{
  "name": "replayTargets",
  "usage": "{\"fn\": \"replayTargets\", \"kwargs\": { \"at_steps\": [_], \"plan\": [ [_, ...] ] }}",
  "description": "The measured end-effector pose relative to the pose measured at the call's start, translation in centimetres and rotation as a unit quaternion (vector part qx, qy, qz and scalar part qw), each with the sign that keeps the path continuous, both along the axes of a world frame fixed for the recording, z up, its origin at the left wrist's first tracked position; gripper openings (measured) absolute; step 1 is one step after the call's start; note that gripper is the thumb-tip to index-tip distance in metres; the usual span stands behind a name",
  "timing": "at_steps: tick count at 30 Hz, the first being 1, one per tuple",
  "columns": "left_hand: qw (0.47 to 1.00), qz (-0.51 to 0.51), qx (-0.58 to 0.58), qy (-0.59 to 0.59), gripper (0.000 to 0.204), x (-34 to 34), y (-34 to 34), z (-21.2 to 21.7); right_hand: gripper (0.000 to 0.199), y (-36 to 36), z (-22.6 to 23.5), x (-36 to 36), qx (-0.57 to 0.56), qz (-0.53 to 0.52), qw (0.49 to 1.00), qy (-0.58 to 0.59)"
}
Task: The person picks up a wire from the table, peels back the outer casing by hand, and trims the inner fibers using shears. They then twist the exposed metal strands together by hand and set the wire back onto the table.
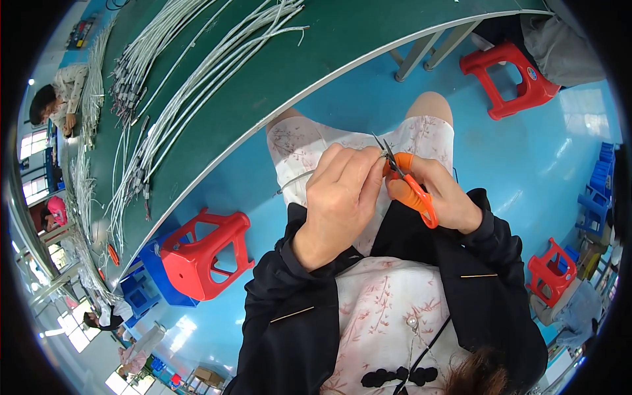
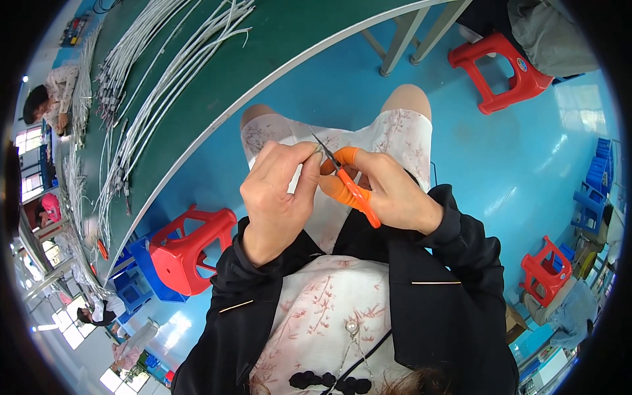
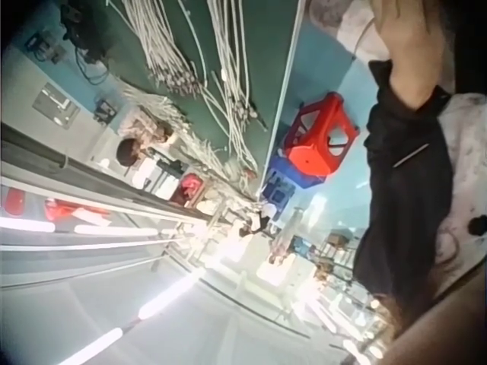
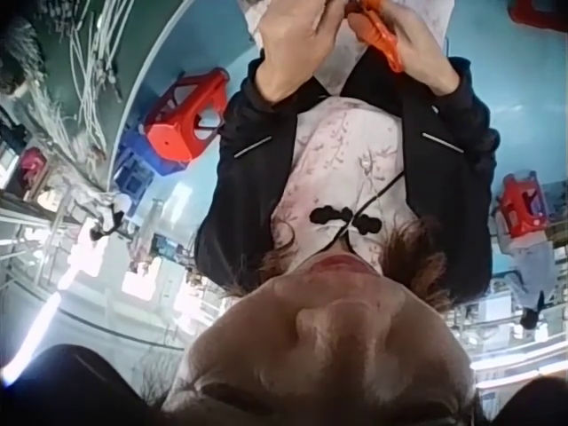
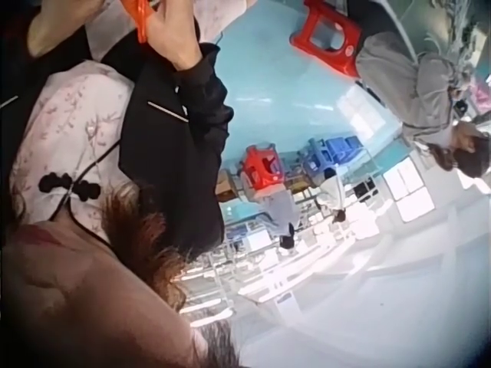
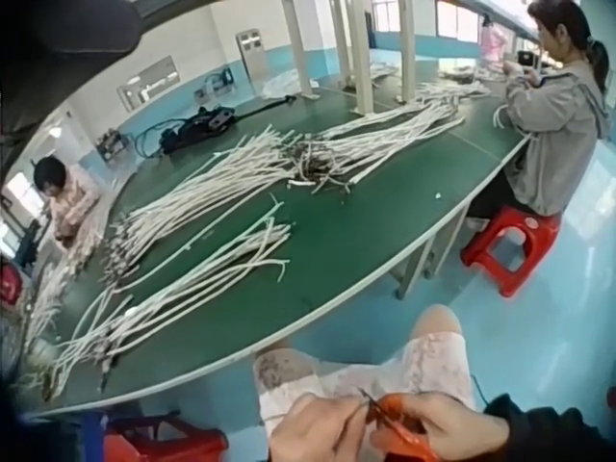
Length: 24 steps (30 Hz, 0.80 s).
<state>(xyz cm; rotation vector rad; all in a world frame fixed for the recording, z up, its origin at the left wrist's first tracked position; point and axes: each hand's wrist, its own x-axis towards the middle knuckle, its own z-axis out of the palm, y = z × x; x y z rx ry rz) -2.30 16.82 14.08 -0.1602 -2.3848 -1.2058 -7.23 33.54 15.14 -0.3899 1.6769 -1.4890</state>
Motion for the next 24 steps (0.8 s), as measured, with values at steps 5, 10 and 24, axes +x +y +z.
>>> {"fn": "replayTargets", "kwargs": {
  "at_steps": [5, 10, 24],
  "plan": [
    [1.0, 0.001, -0.021, 0.007, 0.015, -0.1, -0.1, 0.0, 0.029, 0.0, -0.4, -0.1, 0.025, 0.011, 0.998, 0.058],
    [0.999, -0.005, -0.031, 0.013, 0.015, -0.1, -0.3, -0.2, 0.026, -0.1, -0.1, -0.1, 0.032, -0.007, 0.999, 0.022],
    [0.894, -0.099, 0.362, -0.246, 0.01, 0.5, -1.5, 0.5, 0.025, 0.2, -0.5, -0.2, 0.018, 0.002, 0.991, 0.135]
  ]
}}
